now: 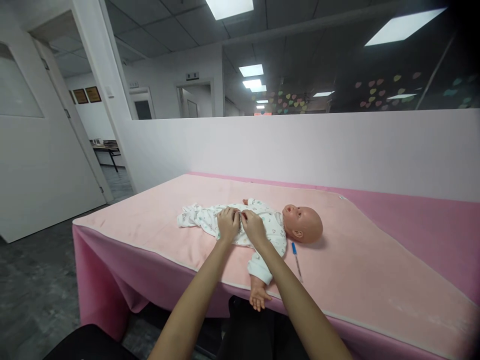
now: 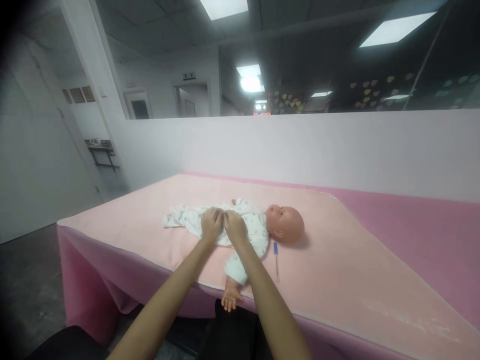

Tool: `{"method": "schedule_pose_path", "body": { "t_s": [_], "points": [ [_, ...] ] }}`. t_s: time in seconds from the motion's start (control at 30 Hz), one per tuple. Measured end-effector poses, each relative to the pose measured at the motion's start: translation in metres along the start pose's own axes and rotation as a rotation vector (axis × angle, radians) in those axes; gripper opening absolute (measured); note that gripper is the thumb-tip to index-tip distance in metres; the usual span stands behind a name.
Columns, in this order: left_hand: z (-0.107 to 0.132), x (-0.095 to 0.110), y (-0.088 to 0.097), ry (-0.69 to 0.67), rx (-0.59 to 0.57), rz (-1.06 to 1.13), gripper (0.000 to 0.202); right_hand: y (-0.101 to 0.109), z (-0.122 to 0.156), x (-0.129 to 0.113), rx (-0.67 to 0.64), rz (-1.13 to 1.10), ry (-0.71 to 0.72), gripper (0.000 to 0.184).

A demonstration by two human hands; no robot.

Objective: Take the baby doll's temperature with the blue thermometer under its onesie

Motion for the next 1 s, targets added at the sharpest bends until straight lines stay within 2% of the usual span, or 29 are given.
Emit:
{"method": "schedule_pose_path", "body": {
  "t_s": [0.17,0.33,0.53,0.87,1.0],
  "points": [
    [0.0,-0.005,-0.003,0.016,0.0,0.003,0.022,-0.007,-0.012,0.006,-0.013,0.079,-0.089,0.009],
    [-0.003,-0.009,-0.007,0.048,-0.043,0.02,0.023,-0.009,-0.011,0.012,0.05,0.078,-0.176,0.012],
    [-0.006,-0.008,-0.009,0.052,-0.071,0.032,0.027,-0.008,-0.005,0.01,0.102,0.035,-0.118,0.014],
    [-0.01,-0.024,-0.017,0.156,-0.085,0.084,0.031,-0.01,-0.006,-0.002,0.034,0.005,0.043,0.024],
    [-0.013,-0.029,-0.021,0.198,-0.143,0.21,0.032,-0.001,-0.008,0.0,0.116,0.004,-0.012,0.02]
  ]
}}
Point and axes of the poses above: each hand's wrist, its own z-axis away from the middle knuckle, its own y-axis out of the back of the hand, x = y × z, the point moved 9 cm from there along -z, towards the middle knuckle, and after that the axes turned 1 degree about -y, right-handed, at the moved point
